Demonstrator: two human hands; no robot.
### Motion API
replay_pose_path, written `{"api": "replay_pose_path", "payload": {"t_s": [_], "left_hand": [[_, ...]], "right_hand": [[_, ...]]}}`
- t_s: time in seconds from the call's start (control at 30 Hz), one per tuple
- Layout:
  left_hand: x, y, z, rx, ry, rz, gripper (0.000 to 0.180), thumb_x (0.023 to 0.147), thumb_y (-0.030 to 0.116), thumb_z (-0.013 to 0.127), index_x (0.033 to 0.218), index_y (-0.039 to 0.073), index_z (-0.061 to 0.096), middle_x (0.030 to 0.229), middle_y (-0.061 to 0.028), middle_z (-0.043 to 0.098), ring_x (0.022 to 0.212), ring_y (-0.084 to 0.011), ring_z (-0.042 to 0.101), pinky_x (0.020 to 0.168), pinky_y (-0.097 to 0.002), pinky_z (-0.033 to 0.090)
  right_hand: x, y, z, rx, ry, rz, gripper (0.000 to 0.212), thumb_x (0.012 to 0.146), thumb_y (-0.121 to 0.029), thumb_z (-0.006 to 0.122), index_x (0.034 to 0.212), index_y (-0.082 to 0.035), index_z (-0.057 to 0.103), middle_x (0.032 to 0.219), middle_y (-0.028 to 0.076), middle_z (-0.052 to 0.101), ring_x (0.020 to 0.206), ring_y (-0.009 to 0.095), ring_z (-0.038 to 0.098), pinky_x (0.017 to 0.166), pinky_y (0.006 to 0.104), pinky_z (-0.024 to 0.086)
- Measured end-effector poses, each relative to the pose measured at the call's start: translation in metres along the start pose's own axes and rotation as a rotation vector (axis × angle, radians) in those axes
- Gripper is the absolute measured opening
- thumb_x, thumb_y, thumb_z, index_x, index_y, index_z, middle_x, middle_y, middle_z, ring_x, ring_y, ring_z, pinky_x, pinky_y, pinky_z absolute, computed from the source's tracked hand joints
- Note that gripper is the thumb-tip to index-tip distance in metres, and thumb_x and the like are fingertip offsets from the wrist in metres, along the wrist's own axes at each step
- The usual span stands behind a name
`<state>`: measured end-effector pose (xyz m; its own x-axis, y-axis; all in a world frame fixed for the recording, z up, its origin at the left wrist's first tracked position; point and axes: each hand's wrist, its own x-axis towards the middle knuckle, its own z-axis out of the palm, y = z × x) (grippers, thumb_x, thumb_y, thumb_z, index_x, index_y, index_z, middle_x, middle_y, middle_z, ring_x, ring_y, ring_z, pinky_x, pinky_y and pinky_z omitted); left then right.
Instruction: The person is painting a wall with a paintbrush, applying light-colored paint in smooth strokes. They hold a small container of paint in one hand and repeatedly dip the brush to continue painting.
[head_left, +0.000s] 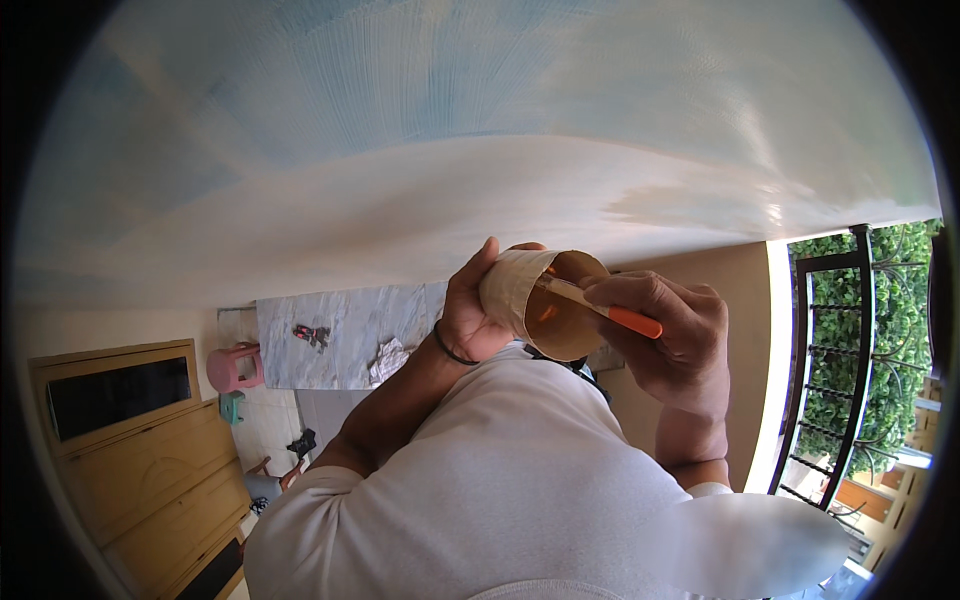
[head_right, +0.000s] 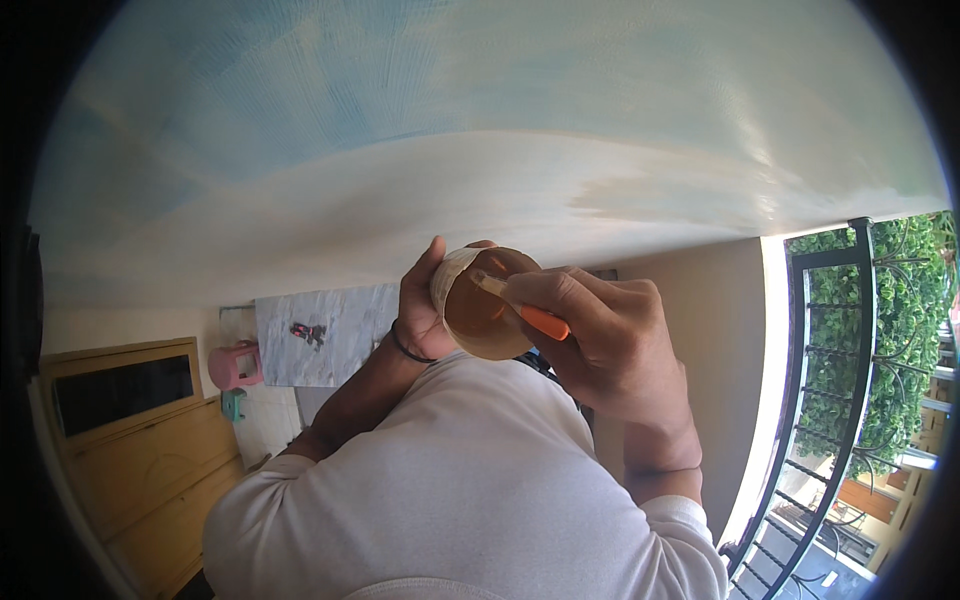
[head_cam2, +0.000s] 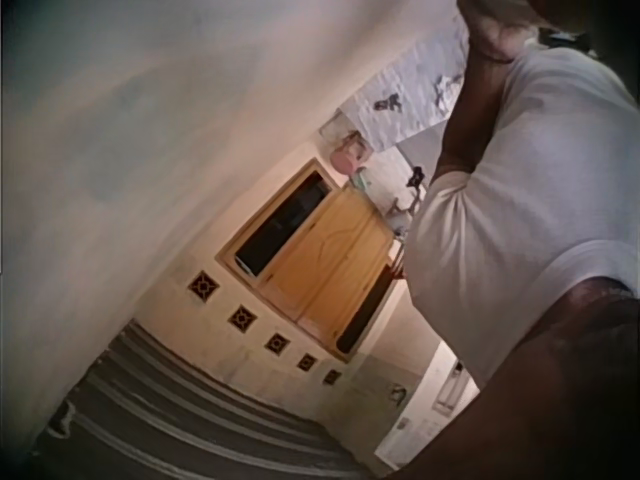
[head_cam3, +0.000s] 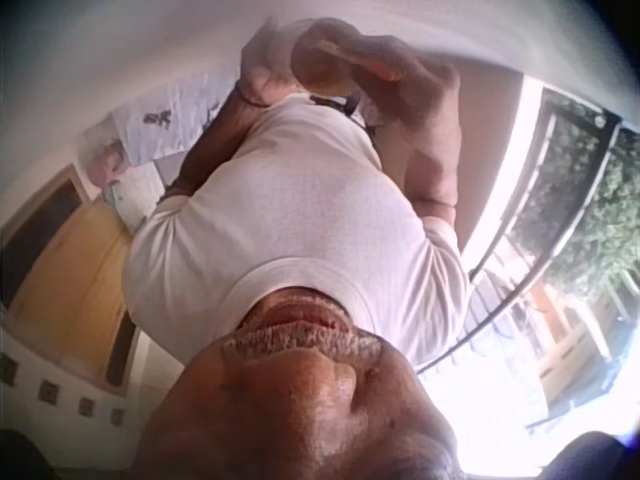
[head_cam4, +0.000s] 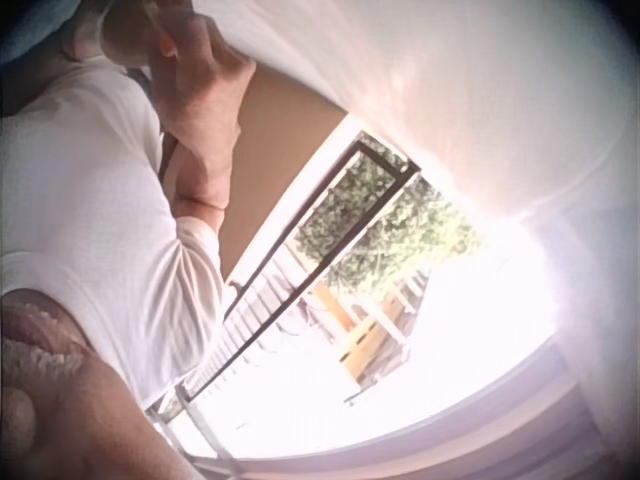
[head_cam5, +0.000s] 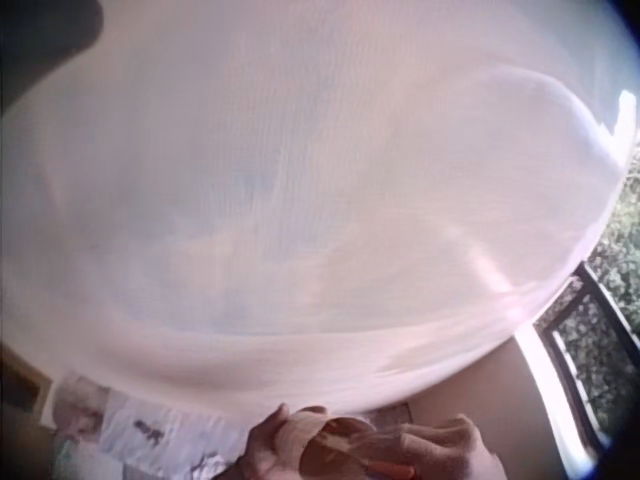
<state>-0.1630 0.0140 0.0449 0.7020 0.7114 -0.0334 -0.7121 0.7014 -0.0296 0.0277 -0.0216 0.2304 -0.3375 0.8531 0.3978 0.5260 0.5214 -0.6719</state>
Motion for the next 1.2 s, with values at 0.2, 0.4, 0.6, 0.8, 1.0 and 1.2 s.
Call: {"api": "replay_pose_path", "payload": {"t_s": [0.2, 0.4, 0.6, 0.8, 1.0, 1.2], "left_hand": [[-0.002, 0.001, 0.0, 0.016, -0.007, 0.035, 0.058, 0.106, 0.048, 0.054, 0.135, -0.003, 0.057, 0.13, -0.0226, 0.066, 0.122, -0.034, 0.066, 0.105, -0.0512, 0.054], [-0.005, 0.0, -0.001, 0.026, 0.026, 0.065, 0.06, 0.106, 0.048, 0.054, 0.136, -0.003, 0.057, 0.131, -0.0229, 0.066, 0.123, -0.0342, 0.066, 0.105, -0.0509, 0.054], [-0.007, 0.001, -0.01, 0.02, 0.071, 0.058, 0.066, 0.105, 0.053, 0.052, 0.14, -0.003, 0.054, 0.137, -0.0226, 0.062, 0.13, -0.0356, 0.06, 0.11, -0.0538, 0.049], [-0.004, 0.001, -0.007, 0.025, 0.006, 0.028, 0.067, 0.105, 0.054, 0.051, 0.144, -0.001, 0.05, 0.141, -0.0207, 0.06, 0.133, -0.0353, 0.058, 0.111, -0.0554, 0.048], [-0.002, 0.001, 0.0, 0.093, 0.024, 0.006, 0.071, 0.104, 0.056, 0.052, 0.147, -0.001, 0.049, 0.146, -0.0195, 0.058, 0.138, -0.0347, 0.054, 0.118, -0.0532, 0.04], [0.001, 0.004, 0.014, 0.037, -0.071, -0.02, 0.074, 0.102, 0.061, 0.051, 0.148, 0.004, 0.05, 0.145, -0.0194, 0.058, 0.134, -0.0361, 0.057, 0.108, -0.0544, 0.05]], "right_hand": [[0.002, 0.011, 0.012, -0.044, -0.112, -0.002, 0.031, 0.076, 0.001, 0.082, 0.102, -0.01, 0.072, 0.084, 0.008, 0.076, 0.071, 0.026, 0.076, 0.06, 0.0344, 0.061], [-0.004, 0.017, 0.017, 0.013, -0.08, 0.047, 0.028, 0.079, -0.001, 0.083, 0.104, -0.008, 0.072, 0.086, 0.011, 0.077, 0.073, 0.024, 0.077, 0.063, 0.0321, 0.061], [-0.012, 0.005, -0.003, 0.293, 0.267, 0.171, 0.026, 0.086, -0.013, 0.086, 0.1, 0.001, 0.069, 0.087, 0.011, 0.078, 0.078, 0.018, 0.077, 0.07, 0.0301, 0.061], [-0.02, 0.008, 0.007, 0.301, 0.318, 0.069, 0.018, 0.091, -0.003, 0.079, 0.102, 0.004, 0.066, 0.09, 0.014, 0.077, 0.072, 0.018, 0.075, 0.067, 0.0291, 0.06], [-0.023, 0.01, 0.009, 0.652, 0.525, 0.229, 0.019, 0.094, 0.0, 0.072, 0.107, 0.007, 0.06, 0.087, 0.017, 0.073, 0.076, 0.019, 0.074, 0.059, 0.0275, 0.058], [-0.027, 0.032, 0.002, 1.235, 0.671, 0.504, 0.021, 0.1, -0.016, 0.07, 0.103, 0.001, 0.058, 0.081, 0.015, 0.071, 0.068, 0.025, 0.076, 0.051, 0.0308, 0.059]]}}
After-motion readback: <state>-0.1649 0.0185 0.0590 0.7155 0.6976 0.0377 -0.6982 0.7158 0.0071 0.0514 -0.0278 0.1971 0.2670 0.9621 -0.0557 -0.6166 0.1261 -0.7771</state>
